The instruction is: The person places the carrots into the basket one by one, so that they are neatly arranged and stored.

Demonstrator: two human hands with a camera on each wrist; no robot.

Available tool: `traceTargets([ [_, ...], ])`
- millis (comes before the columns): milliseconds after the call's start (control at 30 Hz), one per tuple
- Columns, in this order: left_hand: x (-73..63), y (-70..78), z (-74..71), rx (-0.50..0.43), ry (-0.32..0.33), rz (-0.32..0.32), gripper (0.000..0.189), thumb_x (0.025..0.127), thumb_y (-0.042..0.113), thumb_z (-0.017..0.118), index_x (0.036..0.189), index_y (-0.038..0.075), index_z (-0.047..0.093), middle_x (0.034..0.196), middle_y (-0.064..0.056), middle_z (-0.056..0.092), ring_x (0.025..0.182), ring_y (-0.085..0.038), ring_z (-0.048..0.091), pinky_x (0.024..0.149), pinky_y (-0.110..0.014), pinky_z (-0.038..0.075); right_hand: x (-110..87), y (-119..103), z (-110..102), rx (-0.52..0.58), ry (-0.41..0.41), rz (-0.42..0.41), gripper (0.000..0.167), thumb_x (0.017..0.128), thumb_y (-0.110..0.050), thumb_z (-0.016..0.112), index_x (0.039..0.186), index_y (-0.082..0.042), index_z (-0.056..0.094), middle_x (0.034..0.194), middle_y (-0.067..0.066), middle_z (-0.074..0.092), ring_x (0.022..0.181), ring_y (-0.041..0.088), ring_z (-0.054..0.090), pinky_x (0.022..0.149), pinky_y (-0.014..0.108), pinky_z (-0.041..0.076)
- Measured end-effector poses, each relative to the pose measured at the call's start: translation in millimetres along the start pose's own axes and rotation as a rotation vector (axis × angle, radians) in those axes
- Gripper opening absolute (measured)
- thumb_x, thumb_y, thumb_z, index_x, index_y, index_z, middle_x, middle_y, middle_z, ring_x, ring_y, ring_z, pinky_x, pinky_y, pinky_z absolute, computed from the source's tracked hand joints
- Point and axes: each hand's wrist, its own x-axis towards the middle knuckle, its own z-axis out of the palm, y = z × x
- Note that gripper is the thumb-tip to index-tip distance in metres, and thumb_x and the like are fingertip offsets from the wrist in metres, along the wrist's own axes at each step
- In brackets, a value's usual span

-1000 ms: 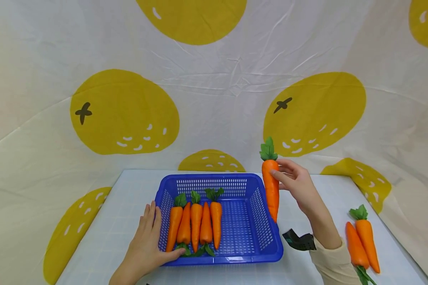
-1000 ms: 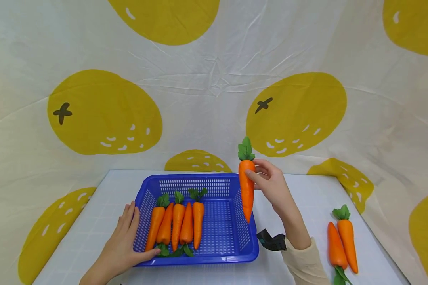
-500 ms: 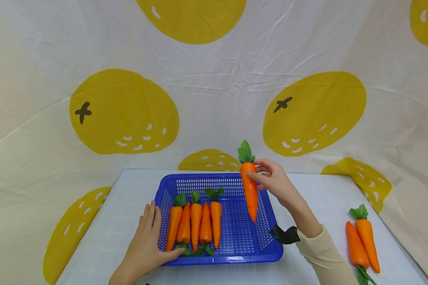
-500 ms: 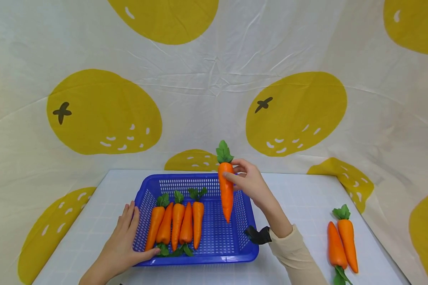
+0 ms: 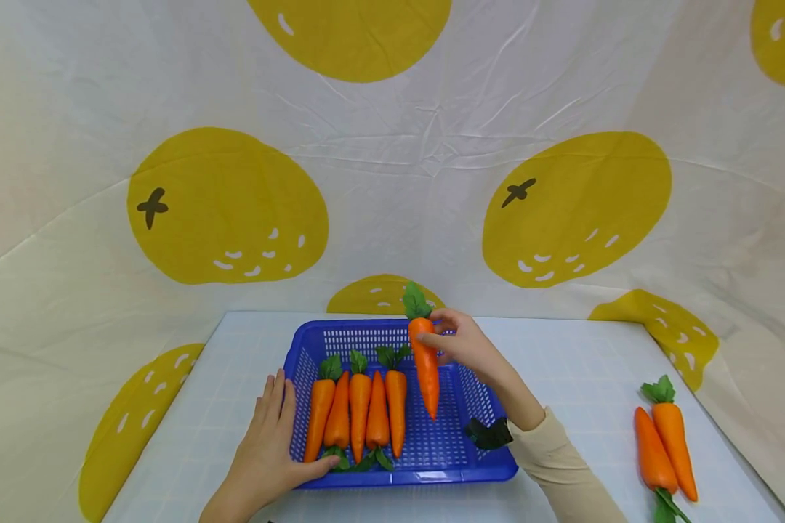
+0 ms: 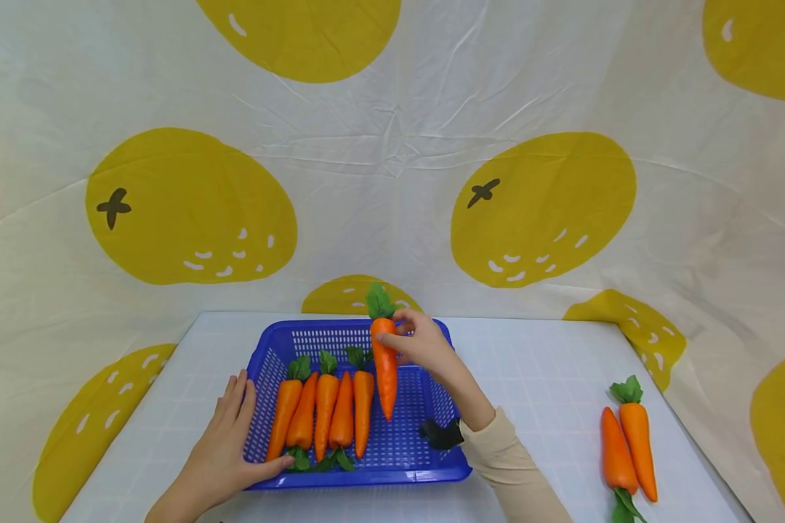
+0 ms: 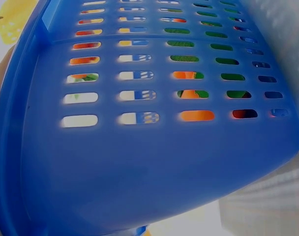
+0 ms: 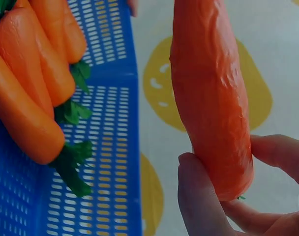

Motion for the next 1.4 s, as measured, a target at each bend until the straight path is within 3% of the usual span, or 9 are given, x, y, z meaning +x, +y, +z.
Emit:
traceTargets([
  [267,1.2,-1.3,2.8,-0.004,-0.009,-0.009,0.139,0.063,0.077,0.074,0.154,-0.009,0.013,0.162,-0.027,-0.003,0.149,-0.043,-0.004,0.115,-0.062,0.008,11.0,17,16,-0.079,-0.014,0.084,0.043,0.090,-0.016,0.072,0.122,0.005,0.052,0.098,0.018,0.058,0.076,0.022,0.067,0.066,0.043,0.060],
  [500,0.2,-0.8,2.9,0.006,-0.013,-0.007,0.141,0.062,0.082,0.070,0.154,-0.010,0.013,0.162,-0.027,-0.002,0.149,-0.044,-0.003,0.115,-0.062,0.009,16.9,32,22,-0.112,-0.031,0.122,0.045,0.088,-0.018,0.074,0.120,0.005,0.053,0.095,0.018,0.058,0.074,0.022,0.066,0.070,0.051,0.059],
  [767,0.4,-2.3,4.4,0.003,0.007,0.004,0.140,0.063,0.080,0.071,0.154,-0.009,0.013,0.163,-0.026,-0.003,0.150,-0.042,-0.005,0.117,-0.058,0.003,22.6,49,27,-0.277,-0.049,0.135,0.035,0.083,-0.014,0.076,0.106,0.004,0.058,0.072,0.010,0.061,0.058,0.018,0.063,0.060,0.045,0.059],
  [933,0.7,-3.0,3.3,0.005,0.016,0.009,0.139,0.064,0.078,0.073,0.154,-0.010,0.013,0.163,-0.027,-0.003,0.149,-0.043,-0.004,0.117,-0.058,0.004,25.3,54,30,-0.418,-0.055,0.162,0.024,0.080,-0.013,0.076,0.090,0.001,0.059,0.072,0.007,0.059,0.057,0.017,0.059,0.058,0.039,0.058],
  [1167,-0.3,-0.8,0.6,-0.005,-0.002,-0.002,0.140,0.064,0.078,0.072,0.154,-0.010,0.012,0.162,-0.028,-0.003,0.149,-0.044,-0.005,0.117,-0.058,0.003,21.1,55,35,-0.551,-0.103,0.216,0.022,0.079,-0.008,0.074,0.084,-0.002,0.054,0.073,0.009,0.055,0.057,0.020,0.057,0.053,0.034,0.054],
  [1400,0.9,0.0,-0.8,-0.001,-0.002,0.001,0.139,0.065,0.078,0.072,0.154,-0.010,0.012,0.162,-0.029,-0.003,0.149,-0.044,-0.005,0.116,-0.060,0.004,17.9,58,39,-0.547,-0.134,0.250,0.022,0.079,-0.005,0.075,0.084,0.000,0.054,0.074,0.012,0.055,0.058,0.026,0.061,0.056,0.042,0.058],
])
